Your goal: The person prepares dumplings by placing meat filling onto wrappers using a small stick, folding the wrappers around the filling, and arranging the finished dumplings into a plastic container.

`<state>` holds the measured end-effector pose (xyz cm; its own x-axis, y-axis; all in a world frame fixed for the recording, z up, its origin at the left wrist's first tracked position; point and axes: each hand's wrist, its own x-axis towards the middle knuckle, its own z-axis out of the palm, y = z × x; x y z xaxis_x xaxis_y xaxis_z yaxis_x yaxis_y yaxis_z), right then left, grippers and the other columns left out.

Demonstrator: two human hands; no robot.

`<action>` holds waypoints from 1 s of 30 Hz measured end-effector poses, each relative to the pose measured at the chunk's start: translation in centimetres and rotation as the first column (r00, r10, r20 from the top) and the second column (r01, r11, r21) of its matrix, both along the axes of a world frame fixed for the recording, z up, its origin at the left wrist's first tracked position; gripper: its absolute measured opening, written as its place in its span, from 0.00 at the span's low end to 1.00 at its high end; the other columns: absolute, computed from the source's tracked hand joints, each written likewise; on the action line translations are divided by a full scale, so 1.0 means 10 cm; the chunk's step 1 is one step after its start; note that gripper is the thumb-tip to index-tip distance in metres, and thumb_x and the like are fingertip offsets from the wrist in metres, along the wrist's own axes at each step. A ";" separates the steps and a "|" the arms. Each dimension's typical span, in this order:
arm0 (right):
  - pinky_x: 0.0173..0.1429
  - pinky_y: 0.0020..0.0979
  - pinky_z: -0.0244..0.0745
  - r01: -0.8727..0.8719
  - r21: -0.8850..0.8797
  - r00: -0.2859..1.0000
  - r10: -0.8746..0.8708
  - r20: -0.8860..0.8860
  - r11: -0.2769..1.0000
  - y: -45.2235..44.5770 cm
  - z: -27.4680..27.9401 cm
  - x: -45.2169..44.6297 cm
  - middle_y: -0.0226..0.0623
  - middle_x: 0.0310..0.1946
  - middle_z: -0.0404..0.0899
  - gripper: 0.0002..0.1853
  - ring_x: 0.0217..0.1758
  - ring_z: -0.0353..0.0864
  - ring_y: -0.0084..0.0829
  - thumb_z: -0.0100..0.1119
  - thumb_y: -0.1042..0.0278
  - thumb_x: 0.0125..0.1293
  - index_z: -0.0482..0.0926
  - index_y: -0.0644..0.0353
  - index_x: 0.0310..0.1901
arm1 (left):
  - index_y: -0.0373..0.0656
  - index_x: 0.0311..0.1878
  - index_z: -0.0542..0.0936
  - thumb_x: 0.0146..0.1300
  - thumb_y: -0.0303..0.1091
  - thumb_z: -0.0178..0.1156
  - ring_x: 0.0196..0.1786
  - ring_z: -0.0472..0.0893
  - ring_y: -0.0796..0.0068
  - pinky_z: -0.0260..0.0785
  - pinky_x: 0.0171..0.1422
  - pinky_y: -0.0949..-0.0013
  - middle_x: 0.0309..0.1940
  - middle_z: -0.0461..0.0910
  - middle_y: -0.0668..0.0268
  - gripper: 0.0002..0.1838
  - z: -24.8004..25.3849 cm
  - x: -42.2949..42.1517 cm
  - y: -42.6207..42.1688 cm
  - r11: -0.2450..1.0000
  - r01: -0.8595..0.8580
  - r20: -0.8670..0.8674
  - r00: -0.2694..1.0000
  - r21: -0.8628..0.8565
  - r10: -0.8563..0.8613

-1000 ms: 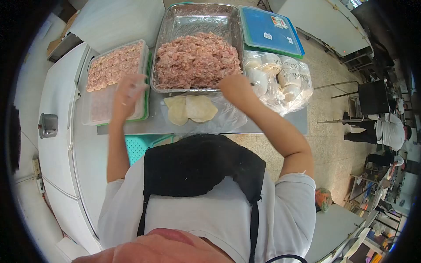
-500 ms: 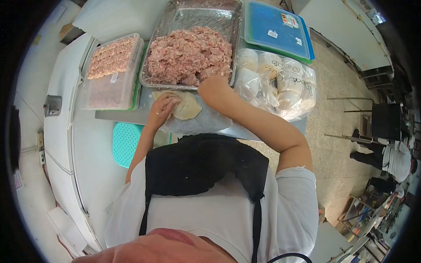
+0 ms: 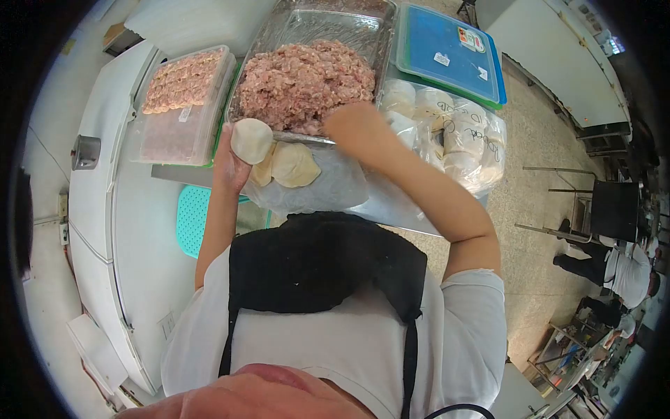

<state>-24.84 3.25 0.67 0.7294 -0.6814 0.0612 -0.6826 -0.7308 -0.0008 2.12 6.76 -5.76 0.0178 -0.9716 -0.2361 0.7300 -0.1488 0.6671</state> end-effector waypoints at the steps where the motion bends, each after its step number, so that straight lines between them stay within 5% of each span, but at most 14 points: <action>1: 0.30 0.41 0.77 0.038 0.013 0.998 -0.037 -0.041 0.999 -0.07 0.20 -0.08 0.45 0.24 0.82 0.07 0.29 0.84 0.42 0.56 0.70 0.51 0.83 0.62 0.24 | 0.36 0.53 0.75 0.70 0.33 0.54 0.50 0.80 0.70 0.75 0.54 0.67 0.47 0.80 0.60 0.13 -0.04 0.04 0.00 0.999 -0.026 0.119 0.993 -0.020 0.028; 3: 0.30 0.42 0.77 0.077 0.023 0.993 -0.075 -0.089 0.997 -0.16 0.17 -0.04 0.46 0.24 0.82 0.08 0.29 0.84 0.42 0.55 0.71 0.51 0.82 0.63 0.24 | 0.35 0.55 0.74 0.71 0.35 0.53 0.52 0.80 0.69 0.74 0.57 0.65 0.48 0.80 0.59 0.15 -0.01 0.11 -0.01 0.998 -0.049 0.229 0.972 -0.044 0.058; 5: 0.32 0.42 0.78 0.121 -0.065 0.990 -0.116 0.078 0.991 -0.16 -0.37 0.08 0.47 0.25 0.81 0.08 0.30 0.84 0.44 0.56 0.70 0.52 0.83 0.62 0.25 | 0.32 0.58 0.72 0.72 0.37 0.51 0.54 0.79 0.67 0.74 0.58 0.63 0.51 0.79 0.57 0.20 0.17 0.20 -0.05 0.999 0.014 0.289 0.957 -0.049 0.000; 7: 0.35 0.42 0.78 0.083 -0.062 0.996 -0.084 -0.010 0.995 -0.11 -0.45 0.14 0.45 0.27 0.82 0.08 0.32 0.84 0.45 0.56 0.67 0.55 0.83 0.59 0.28 | 0.31 0.59 0.71 0.72 0.38 0.50 0.54 0.79 0.66 0.74 0.58 0.63 0.51 0.79 0.57 0.21 0.23 0.28 -0.10 0.996 -0.007 0.253 0.967 -0.090 0.030; 9: 0.38 0.43 0.78 0.207 0.162 0.976 -0.214 0.028 0.965 0.01 -0.37 0.15 0.42 0.29 0.83 0.09 0.35 0.83 0.44 0.56 0.63 0.58 0.84 0.56 0.32 | 0.30 0.59 0.71 0.73 0.38 0.49 0.54 0.79 0.66 0.74 0.58 0.63 0.51 0.78 0.56 0.21 0.28 0.39 -0.12 0.992 -0.032 0.212 0.976 -0.121 0.058; 12: 0.40 0.44 0.77 0.289 0.223 0.945 -0.315 0.091 0.931 0.03 -0.01 0.27 0.41 0.30 0.83 0.11 0.37 0.84 0.43 0.56 0.60 0.60 0.83 0.57 0.35 | 0.31 0.58 0.72 0.72 0.38 0.50 0.52 0.80 0.65 0.74 0.58 0.63 0.51 0.79 0.56 0.20 0.35 0.56 -0.18 0.993 -0.041 0.090 0.995 -0.112 0.052; 15: 0.39 0.45 0.77 0.297 0.031 0.951 -0.298 0.079 0.955 -0.10 0.15 0.50 0.41 0.30 0.83 0.12 0.37 0.83 0.43 0.55 0.58 0.62 0.83 0.56 0.33 | 0.31 0.58 0.72 0.73 0.38 0.49 0.52 0.81 0.64 0.75 0.58 0.62 0.51 0.79 0.54 0.20 0.36 0.70 -0.27 0.987 -0.056 0.220 0.972 -0.150 0.088; 18: 0.38 0.44 0.77 0.303 0.055 0.943 -0.291 -0.161 0.951 -0.22 -0.10 0.81 0.42 0.29 0.82 0.13 0.37 0.83 0.42 0.53 0.56 0.65 0.83 0.55 0.32 | 0.32 0.60 0.70 0.73 0.38 0.48 0.57 0.77 0.61 0.72 0.62 0.59 0.55 0.76 0.51 0.21 0.33 0.84 -0.33 0.989 -0.045 0.409 0.907 -0.138 0.099; 21: 0.40 0.44 0.77 0.289 0.145 0.957 -0.281 -0.073 0.946 -0.10 -0.22 0.99 0.42 0.29 0.82 0.16 0.39 0.83 0.43 0.51 0.55 0.68 0.83 0.56 0.33 | 0.32 0.59 0.71 0.73 0.39 0.48 0.58 0.77 0.60 0.71 0.63 0.58 0.56 0.75 0.51 0.20 0.38 0.96 -0.36 0.986 -0.146 0.375 0.912 -0.075 0.164; 23: 0.42 0.44 0.76 0.340 0.262 0.930 -0.364 0.051 0.903 -0.11 -0.15 0.93 0.43 0.30 0.82 0.17 0.40 0.83 0.44 0.50 0.55 0.68 0.83 0.58 0.35 | 0.32 0.61 0.69 0.74 0.43 0.44 0.60 0.76 0.59 0.68 0.66 0.55 0.58 0.74 0.51 0.23 0.36 1.05 -0.40 0.992 -0.095 0.067 0.993 -0.078 0.100; 24: 0.44 0.44 0.76 0.366 0.383 0.876 -0.453 0.167 0.848 -0.11 -0.12 0.90 0.44 0.31 0.82 0.18 0.41 0.82 0.46 0.50 0.54 0.69 0.83 0.59 0.38 | 0.32 0.61 0.69 0.74 0.43 0.44 0.60 0.76 0.59 0.68 0.66 0.55 0.58 0.74 0.51 0.23 0.35 1.07 -0.43 0.992 -0.097 0.062 0.993 -0.078 0.102; 28: 0.47 0.42 0.74 0.391 0.375 0.714 -0.534 0.452 0.841 -0.05 -0.03 0.92 0.47 0.35 0.82 0.19 0.43 0.81 0.47 0.51 0.53 0.70 0.83 0.60 0.44 | 0.31 0.61 0.67 0.75 0.49 0.38 0.61 0.74 0.56 0.64 0.69 0.52 0.58 0.73 0.51 0.28 0.50 0.85 -0.56 0.998 -0.058 -0.150 0.987 0.011 0.059; 30: 0.47 0.38 0.74 0.263 0.421 0.570 -0.492 0.658 0.868 -0.07 -0.03 0.94 0.49 0.40 0.82 0.17 0.45 0.81 0.46 0.53 0.56 0.69 0.82 0.58 0.49 | 0.32 0.59 0.68 0.74 0.54 0.36 0.59 0.75 0.56 0.62 0.70 0.53 0.56 0.75 0.52 0.31 0.55 0.66 -0.65 0.996 0.093 -0.330 0.939 -0.011 -0.092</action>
